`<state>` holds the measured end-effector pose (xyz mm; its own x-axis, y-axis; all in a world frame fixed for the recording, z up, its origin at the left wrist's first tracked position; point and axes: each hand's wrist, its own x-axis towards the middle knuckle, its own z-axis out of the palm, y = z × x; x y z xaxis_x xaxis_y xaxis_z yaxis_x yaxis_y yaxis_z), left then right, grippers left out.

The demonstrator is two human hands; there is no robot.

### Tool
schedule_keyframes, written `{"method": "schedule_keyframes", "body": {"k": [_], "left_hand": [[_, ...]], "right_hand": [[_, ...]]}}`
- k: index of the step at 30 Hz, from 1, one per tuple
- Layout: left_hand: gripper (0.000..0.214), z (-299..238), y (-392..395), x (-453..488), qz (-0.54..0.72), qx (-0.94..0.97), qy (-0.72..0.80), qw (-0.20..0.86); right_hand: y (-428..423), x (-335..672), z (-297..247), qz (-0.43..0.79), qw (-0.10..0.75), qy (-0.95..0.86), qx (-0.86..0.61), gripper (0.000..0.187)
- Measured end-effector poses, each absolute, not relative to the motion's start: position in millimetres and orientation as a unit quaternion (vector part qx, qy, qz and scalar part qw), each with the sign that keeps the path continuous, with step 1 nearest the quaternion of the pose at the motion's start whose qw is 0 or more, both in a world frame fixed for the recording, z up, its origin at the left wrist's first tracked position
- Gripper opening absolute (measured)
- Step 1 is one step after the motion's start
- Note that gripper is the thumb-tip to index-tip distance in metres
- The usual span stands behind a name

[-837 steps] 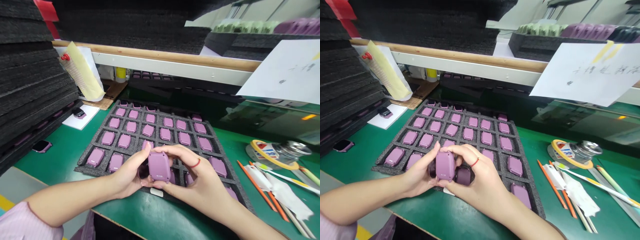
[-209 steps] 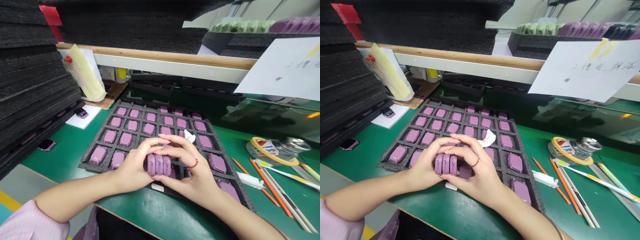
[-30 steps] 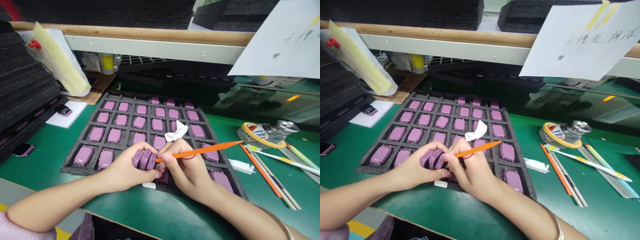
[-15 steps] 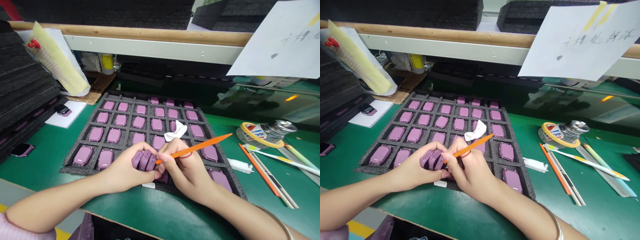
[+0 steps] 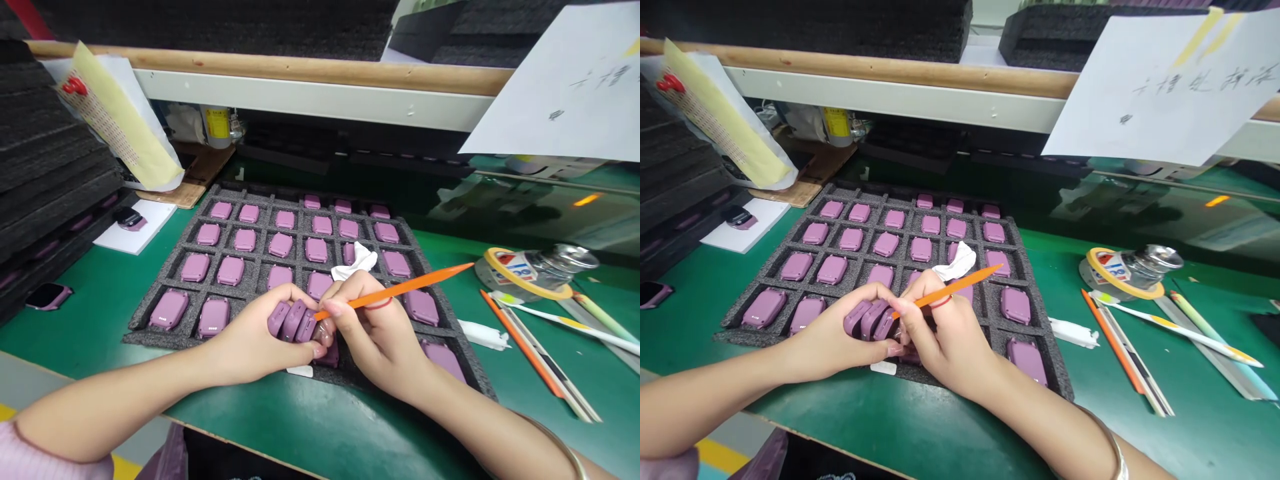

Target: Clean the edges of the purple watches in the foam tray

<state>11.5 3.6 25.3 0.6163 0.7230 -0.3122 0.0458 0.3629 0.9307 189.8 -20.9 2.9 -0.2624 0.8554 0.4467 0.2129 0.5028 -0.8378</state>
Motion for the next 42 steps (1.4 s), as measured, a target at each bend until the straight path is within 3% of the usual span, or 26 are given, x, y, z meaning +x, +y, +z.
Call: {"method": "schedule_keyframes", "body": {"k": [25,33,42], "left_hand": [[0.031,23.0,5.1,8.6,0.222,0.541,0.373,0.720],[0.034,20.1,8.4,6.1,0.218,0.461,0.327,0.796],[0.033,18.0,10.2,3.6,0.216,0.376,0.299,0.850]], "right_hand": [[-22.5,188.3,6.1,0.292,0.480,-0.745,-0.359,0.015],[-22.1,188.7,7.3,0.497,0.555,-0.581,-0.329,0.011],[-26.8,193.3,4.0,0.451,0.550,-0.621,-0.329,0.006]]}}
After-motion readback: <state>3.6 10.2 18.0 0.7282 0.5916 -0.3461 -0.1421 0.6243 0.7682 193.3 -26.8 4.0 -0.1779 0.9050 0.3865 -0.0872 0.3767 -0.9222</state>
